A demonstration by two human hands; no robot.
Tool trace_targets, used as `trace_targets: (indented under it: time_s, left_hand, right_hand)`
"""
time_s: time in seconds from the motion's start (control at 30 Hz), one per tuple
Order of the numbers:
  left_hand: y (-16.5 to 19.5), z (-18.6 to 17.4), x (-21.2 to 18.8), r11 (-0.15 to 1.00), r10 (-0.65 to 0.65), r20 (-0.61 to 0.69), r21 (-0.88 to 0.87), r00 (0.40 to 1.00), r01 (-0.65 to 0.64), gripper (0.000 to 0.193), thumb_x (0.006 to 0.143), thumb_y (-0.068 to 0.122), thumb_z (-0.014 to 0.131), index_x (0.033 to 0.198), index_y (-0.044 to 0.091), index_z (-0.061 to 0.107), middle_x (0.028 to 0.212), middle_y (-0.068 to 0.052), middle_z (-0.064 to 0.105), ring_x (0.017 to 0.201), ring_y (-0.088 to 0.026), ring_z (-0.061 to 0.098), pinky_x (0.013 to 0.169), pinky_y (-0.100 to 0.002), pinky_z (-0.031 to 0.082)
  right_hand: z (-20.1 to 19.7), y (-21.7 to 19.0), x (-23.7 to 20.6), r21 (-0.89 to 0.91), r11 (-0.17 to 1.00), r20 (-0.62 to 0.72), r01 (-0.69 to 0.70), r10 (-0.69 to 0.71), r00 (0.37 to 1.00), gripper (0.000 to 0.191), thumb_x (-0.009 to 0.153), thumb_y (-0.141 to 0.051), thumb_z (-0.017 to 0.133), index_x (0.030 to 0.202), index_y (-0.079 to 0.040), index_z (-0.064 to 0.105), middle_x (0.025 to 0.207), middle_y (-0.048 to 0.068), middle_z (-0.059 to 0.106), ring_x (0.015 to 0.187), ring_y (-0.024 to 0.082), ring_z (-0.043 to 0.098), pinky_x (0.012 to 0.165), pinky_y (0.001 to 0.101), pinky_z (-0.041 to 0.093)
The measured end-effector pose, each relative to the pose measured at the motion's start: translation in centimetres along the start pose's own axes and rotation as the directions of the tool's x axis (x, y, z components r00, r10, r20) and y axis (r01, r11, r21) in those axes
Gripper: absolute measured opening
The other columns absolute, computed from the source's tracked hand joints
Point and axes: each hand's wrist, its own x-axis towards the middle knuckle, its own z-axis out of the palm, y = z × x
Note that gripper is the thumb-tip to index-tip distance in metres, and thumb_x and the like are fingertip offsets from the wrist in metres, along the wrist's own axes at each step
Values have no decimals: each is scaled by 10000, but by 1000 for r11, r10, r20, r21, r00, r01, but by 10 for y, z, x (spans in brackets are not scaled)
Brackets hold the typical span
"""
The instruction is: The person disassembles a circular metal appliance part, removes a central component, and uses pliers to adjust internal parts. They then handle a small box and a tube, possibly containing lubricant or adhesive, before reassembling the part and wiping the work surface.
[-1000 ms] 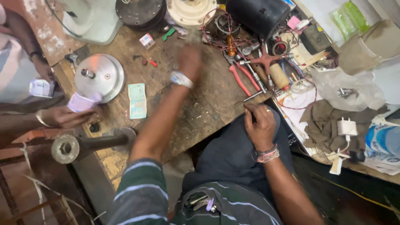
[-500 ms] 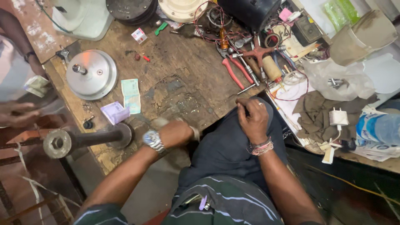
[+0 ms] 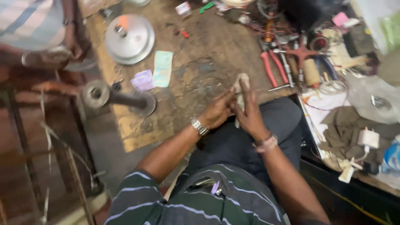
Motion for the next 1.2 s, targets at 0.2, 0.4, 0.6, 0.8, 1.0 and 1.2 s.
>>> trace_targets:
  time_s: [0.2,0.4,0.6,0.8,1.0,1.2]
  left_hand:
    - [63,-87,-11,389,263,-281,906,923,165,382,1031,496,717,1223,165,718,1196,-103,734,1151,-255,695,992,-400,563]
    - [72,-161,5,101,486,-605,755,630,647,990,610,456,845,1488,167,493,1599,-305,307,1481,-574,205,971,-870,292]
    - [5,-206,20,82,529,-530,809,663,582,329,902,238,706,1201,102,706,1296,-235,589,1271,-463,493,969,-658,440]
    - [15,-192,18,204,605,-445,888,661,411,261,764,39,704,1020,75,737,1085,-207,666,1039,-435,607,869,-518,511]
    - [35,-73,9,603,687,-311,748,656,-277,213,959,197,701,1087,29,673,975,-142,672,860,-303,664,776,-411,537]
    - [11,31,1,571,715,-142,683,685,-455,203,928,93,711,1106,14,651,1020,-144,694,923,-260,674,796,-377,542]
  right_hand:
    - [5,46,47,-423,895,211,-139,247,946,592,1034,-222,696,1580,-227,467,1678,216,384,1463,392,451,1164,486,416]
    - [0,38,55,-626,773,22,-104,150,988,892,826,-416,834,1569,-129,432,1641,297,231,1504,501,135,1121,724,201]
    - [6,46,47,-522,848,-45,-97,86,995,734,904,-199,777,1553,-75,457,1610,282,349,1502,482,308,1159,657,287]
    - [34,27,42,-283,957,-45,68,-83,996,493,842,-63,745,1301,12,580,1424,286,509,1272,483,531,1059,531,467]
    - [82,22,25,346,809,300,-474,384,874,582,887,-200,760,1368,-43,472,1317,114,599,1139,261,648,939,401,540]
    - [72,68,35,872,-25,437,-488,489,755,332,1049,-213,674,1295,5,626,1161,109,685,1018,199,679,899,365,569]
